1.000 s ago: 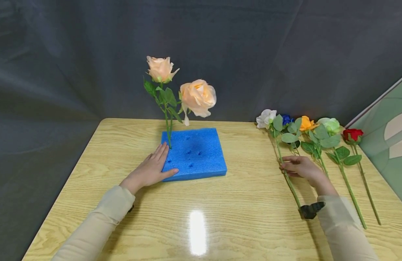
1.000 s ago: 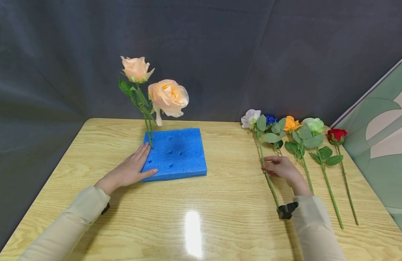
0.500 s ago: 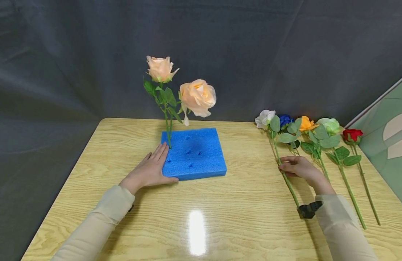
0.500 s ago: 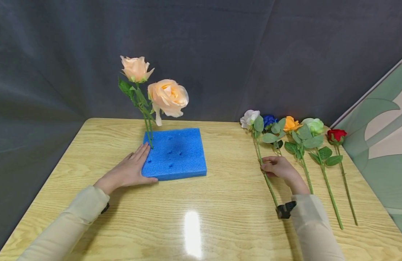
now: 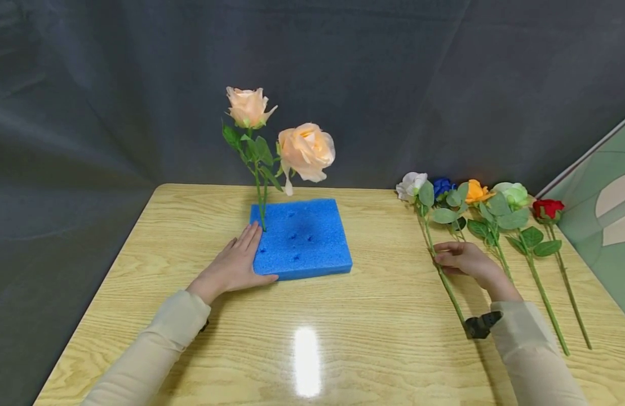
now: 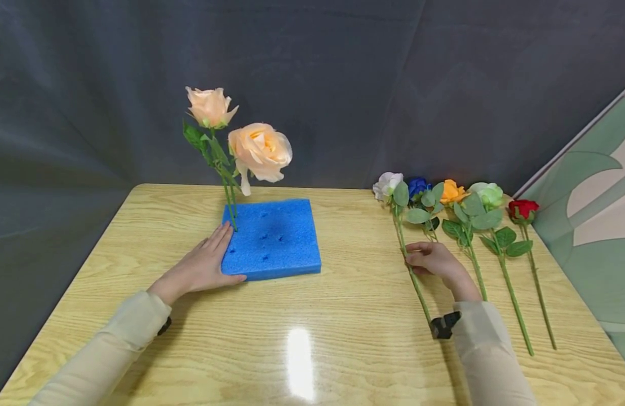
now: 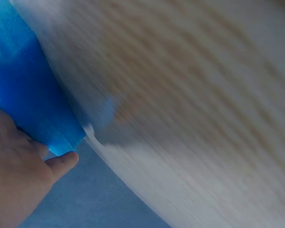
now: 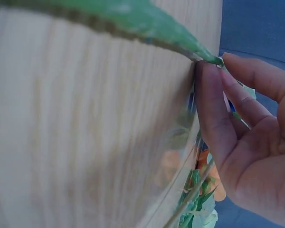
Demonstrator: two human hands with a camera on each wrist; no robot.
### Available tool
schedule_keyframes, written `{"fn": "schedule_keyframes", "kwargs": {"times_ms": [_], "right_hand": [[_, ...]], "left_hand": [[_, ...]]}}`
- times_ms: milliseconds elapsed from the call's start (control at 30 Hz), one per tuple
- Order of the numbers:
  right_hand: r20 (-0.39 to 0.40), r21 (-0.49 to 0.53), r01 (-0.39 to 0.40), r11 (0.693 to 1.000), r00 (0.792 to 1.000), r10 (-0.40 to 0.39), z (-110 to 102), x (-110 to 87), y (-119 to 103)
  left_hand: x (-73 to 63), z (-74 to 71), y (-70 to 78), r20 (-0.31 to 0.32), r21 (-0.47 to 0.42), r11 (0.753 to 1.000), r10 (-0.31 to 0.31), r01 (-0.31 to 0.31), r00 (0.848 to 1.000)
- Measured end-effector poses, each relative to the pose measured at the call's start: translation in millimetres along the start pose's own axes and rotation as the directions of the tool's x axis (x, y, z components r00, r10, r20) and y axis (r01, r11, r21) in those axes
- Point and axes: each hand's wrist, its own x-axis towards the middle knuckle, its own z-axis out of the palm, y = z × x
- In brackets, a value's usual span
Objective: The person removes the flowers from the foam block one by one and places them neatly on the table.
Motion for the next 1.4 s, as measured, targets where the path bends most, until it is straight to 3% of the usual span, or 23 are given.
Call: {"fn": "schedule_keyframes", "kwargs": {"times_ms": [267, 467, 667, 933, 1133, 1400], "right_hand": [[-0.023, 0.054, 0.03, 0.998, 0.999, -0.029, -10, -2.0, -2], [-0.053, 0.046, 0.054, 0.998, 0.997, -0.051, -12, -0.1, -18], [-0.055, 0.016, 0.067, 0.998, 0.996, -0.066, -3, 2.2, -37], [-0.05, -0.018, 0.118, 0.993, 0.992, -0.119, 11, 7.1, -61], [-0.038, 0.014, 0.145, 0.989, 0.989, -0.144, 21, 13.2, -75], [-0.032, 0.039, 0.159, 0.986, 0.987, -0.158, 41, 20.3, -98]], "left_hand": [[1.8, 2.1, 1.9, -0.005, -0.035, 0.999, 0.009, -0.009, 1.0], [1.2, 3.8, 3.3, -0.024, -0.03, 1.0, 0.003, -0.004, 1.0], [2.6, 8.0, 5.0, -0.026, -0.039, 0.999, 0.0, -0.001, 1.0], [2.6, 11.0, 18.9, -0.044, -0.062, 0.995, -0.076, 0.073, 0.996], [1.8, 12.0, 25.8, -0.044, -0.097, 0.989, -0.114, 0.109, 0.992], [1.7, 12.8, 29.8, -0.049, -0.105, 0.988, -0.121, 0.115, 0.991]]}}
